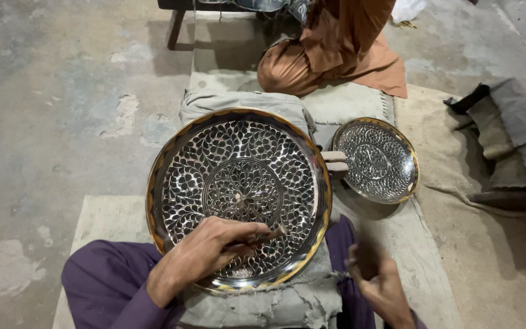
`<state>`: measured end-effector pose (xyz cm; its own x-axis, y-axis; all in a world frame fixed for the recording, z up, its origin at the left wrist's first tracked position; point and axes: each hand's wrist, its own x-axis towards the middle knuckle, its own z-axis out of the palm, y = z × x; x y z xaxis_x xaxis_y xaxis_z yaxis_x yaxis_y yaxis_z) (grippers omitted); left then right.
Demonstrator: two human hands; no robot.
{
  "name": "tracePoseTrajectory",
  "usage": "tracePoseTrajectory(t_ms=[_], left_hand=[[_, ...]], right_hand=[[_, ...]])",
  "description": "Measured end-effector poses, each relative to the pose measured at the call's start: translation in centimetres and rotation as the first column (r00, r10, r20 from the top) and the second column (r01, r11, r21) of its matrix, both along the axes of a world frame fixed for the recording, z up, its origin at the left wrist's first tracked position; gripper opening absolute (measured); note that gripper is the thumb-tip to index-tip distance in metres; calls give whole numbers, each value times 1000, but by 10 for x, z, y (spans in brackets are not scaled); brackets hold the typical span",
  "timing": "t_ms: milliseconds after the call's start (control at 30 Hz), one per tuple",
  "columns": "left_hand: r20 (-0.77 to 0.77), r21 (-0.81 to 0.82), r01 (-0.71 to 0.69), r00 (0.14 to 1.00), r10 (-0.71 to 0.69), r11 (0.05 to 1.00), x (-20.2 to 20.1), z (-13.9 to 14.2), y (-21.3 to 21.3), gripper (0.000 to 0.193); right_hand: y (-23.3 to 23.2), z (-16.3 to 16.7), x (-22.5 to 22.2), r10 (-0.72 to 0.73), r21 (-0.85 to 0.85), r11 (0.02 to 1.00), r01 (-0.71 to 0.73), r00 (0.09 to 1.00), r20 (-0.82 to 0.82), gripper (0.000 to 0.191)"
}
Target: The person uses a hammer and chisel to engrave a decorative pattern into a metal plate. They repeatedly strike the chisel to create indentations in the metal surface.
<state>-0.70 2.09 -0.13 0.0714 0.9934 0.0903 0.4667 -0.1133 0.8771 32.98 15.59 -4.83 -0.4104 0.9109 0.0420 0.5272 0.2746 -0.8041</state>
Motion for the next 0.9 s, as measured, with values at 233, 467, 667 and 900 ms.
tracePoseTrajectory(t_ms=[233,467,667,900], left_hand=[[-26,38,28,999,-27,999,-4,-1,0,48],[3,77,49,999,-49,996,-6,-4,2,49],[-13,83,42,999,-41,996,-5,-2,1,46],[-1,56,59,998,-59,997,-4,3,1,44]], right_hand=[[6,-9,11,152,-53,983,-176,939,-309,51],[2,1,10,-79,197,980,31,967,242,47],[4,9,10,72,274,943,-191,917,391,54],[3,-7,8,94,10,996,-94,991,-97,38]])
